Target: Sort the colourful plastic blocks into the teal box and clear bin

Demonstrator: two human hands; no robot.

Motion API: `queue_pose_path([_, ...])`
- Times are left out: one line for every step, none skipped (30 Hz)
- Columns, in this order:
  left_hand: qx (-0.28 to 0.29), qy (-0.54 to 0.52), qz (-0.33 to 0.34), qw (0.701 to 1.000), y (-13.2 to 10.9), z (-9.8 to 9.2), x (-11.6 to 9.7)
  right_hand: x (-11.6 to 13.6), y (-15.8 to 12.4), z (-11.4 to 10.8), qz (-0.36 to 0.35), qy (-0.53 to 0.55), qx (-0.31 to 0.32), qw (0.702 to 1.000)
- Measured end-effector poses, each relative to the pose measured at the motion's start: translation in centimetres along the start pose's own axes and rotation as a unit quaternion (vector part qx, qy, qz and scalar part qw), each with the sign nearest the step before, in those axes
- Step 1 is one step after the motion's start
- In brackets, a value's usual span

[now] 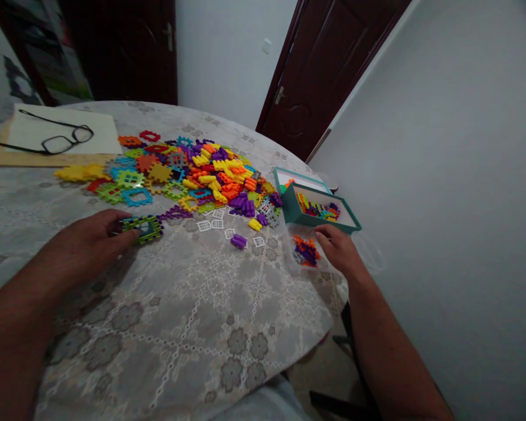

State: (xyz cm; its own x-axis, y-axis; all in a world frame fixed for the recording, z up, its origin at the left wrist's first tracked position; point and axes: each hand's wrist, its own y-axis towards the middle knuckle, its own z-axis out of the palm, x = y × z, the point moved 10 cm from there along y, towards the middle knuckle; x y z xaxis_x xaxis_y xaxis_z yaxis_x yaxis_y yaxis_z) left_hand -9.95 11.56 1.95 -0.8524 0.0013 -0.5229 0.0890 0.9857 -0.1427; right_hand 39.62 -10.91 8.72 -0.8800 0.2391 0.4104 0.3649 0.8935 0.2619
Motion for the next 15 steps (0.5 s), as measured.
queue_pose_path([0.009, -0.008, 0.018, 1.000, 0.2, 0.3, -0.1, 1.0, 0.2, -0.4, -0.008, -0.010, -0.017, 1.000])
queue_pose_path([0.019, -0.020, 0.042, 0.999, 0.3, 0.5, -0.3, 2.3, 0.4, -0.5, -0.019, -0.014, -0.029, 0.999])
queue_pose_path([0.013, -0.029, 0.052, 0.998, 0.4, 0.4, -0.2, 3.9, 0.5, -0.4, -0.034, -0.013, -0.033, 0.999])
queue_pose_path([0.005, -0.040, 0.060, 0.997, 0.5, 0.3, -0.1, 5.7, 0.6, -0.1, -0.052, -0.008, -0.026, 0.998])
queue_pose_path([-0.007, -0.045, 0.066, 0.997, 0.4, 0.1, -0.1, 7.8, 0.7, 0.6, -0.075, 0.001, -0.009, 0.997])
queue_pose_path([-0.014, -0.046, 0.072, 0.996, 0.3, 0.0, -0.1, 10.0, 0.7, 1.6, -0.101, 0.011, 0.017, 0.995])
queue_pose_path([-0.021, -0.053, 0.080, 0.995, 0.2, -0.2, -0.2, 12.4, 0.6, 2.9, -0.131, 0.020, 0.051, 0.990])
queue_pose_path([-0.032, -0.063, 0.080, 0.994, 0.0, -0.4, -0.3, 14.9, 0.5, 4.3, -0.161, 0.025, 0.087, 0.983])
queue_pose_path([-0.050, -0.070, 0.072, 0.994, -0.1, -0.7, -0.1, 17.3, 0.4, 5.9, -0.190, 0.027, 0.122, 0.974])
queue_pose_path([-0.063, -0.072, 0.064, 0.993, -0.2, -0.9, 0.0, 19.6, 0.5, 7.4, -0.215, 0.026, 0.150, 0.965])
queue_pose_path([-0.073, -0.074, 0.058, 0.993, -0.3, -1.0, 0.1, 21.8, 0.6, 9.0, -0.237, 0.021, 0.172, 0.956])
queue_pose_path([-0.082, -0.079, 0.052, 0.992, -0.4, -1.1, 0.3, 23.8, 1.0, 10.5, -0.256, 0.014, 0.185, 0.949])
queue_pose_path([-0.087, -0.084, 0.049, 0.992, -0.5, -1.1, 0.3, 25.6, 1.5, 12.1, -0.272, 0.006, 0.191, 0.943])
queue_pose_path([-0.088, -0.088, 0.048, 0.991, -0.5, -1.1, 0.4, 27.3, 2.2, 13.7, -0.286, -0.004, 0.192, 0.939])
queue_pose_path([-0.088, -0.092, 0.049, 0.991, -0.6, -1.0, 0.4, 28.6, 3.0, 15.2, -0.296, -0.016, 0.190, 0.936])
